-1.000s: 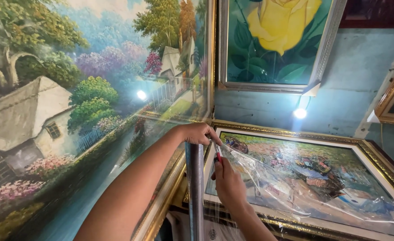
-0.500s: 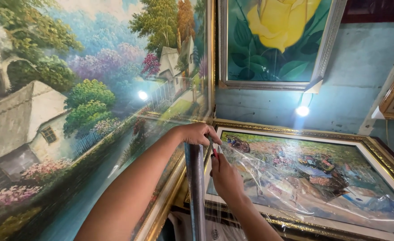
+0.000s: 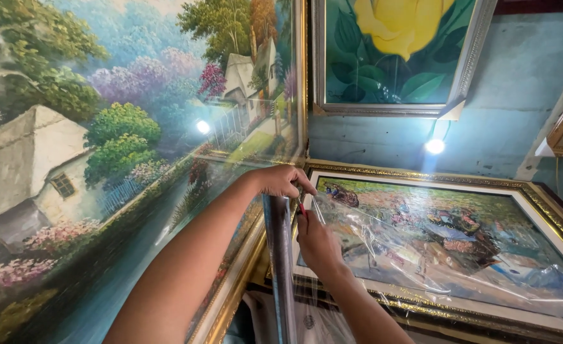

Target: Wrapping a large framed painting in protective plastic wrap using a utility knife to cut the film.

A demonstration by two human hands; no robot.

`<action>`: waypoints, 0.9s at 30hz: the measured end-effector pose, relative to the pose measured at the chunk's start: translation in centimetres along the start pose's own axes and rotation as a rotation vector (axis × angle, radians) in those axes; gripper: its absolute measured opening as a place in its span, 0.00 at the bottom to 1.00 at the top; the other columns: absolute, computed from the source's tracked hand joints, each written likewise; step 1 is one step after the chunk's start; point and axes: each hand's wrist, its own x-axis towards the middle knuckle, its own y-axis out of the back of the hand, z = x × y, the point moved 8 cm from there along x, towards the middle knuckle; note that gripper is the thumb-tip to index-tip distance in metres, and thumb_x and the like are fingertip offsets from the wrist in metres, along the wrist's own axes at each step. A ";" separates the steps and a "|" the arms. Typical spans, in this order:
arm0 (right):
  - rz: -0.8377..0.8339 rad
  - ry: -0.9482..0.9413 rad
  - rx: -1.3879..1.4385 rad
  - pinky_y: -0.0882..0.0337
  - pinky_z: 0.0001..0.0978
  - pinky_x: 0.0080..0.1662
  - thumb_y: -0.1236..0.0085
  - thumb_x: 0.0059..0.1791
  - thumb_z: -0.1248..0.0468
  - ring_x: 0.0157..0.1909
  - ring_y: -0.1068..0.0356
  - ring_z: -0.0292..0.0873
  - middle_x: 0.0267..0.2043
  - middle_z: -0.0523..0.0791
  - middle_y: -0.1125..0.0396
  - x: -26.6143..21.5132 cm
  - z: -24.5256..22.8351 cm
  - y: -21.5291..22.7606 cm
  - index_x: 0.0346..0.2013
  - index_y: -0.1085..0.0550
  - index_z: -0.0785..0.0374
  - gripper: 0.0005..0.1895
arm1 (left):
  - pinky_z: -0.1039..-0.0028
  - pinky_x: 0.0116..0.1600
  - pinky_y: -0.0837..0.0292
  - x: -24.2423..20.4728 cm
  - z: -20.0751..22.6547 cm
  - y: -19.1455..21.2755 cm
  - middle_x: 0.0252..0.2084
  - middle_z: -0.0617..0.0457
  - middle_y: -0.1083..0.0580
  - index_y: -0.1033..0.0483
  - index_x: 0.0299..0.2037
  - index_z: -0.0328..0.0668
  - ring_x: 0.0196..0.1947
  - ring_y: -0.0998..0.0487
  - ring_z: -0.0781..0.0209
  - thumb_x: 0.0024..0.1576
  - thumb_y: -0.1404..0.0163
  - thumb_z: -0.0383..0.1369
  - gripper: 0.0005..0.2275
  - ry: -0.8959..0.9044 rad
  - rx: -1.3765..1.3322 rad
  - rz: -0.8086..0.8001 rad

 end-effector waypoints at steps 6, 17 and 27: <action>-0.074 -0.003 0.056 0.43 0.36 0.21 0.76 0.50 0.52 0.19 0.40 0.44 0.21 0.45 0.37 -1.1 3.2 -3.6 0.37 0.37 0.56 0.17 | 0.73 0.39 0.44 -0.2 0.4 -0.2 0.55 0.55 0.35 0.27 0.45 0.53 0.33 0.40 0.65 0.44 0.60 0.24 0.19 0.089 0.031 -0.110; -0.226 -0.207 0.010 0.42 0.40 0.26 0.77 0.49 0.51 0.24 0.37 0.50 0.25 0.48 0.34 -4.3 8.2 -8.2 0.40 0.37 0.54 0.19 | 0.70 0.49 0.39 -0.4 0.2 -0.2 0.57 0.56 0.37 0.27 0.46 0.55 0.55 0.36 0.62 0.43 0.62 0.23 0.21 0.129 -0.013 -0.112; -0.208 -0.199 -0.106 0.32 0.48 0.34 0.77 0.49 0.49 0.35 0.31 0.56 0.33 0.52 0.32 -5.9 12.8 -13.9 0.50 0.39 0.52 0.22 | 0.51 0.61 0.56 0.0 0.0 -1.6 0.44 0.60 0.30 0.26 0.40 0.66 0.53 0.37 0.55 0.39 0.58 0.29 0.19 0.078 0.370 0.089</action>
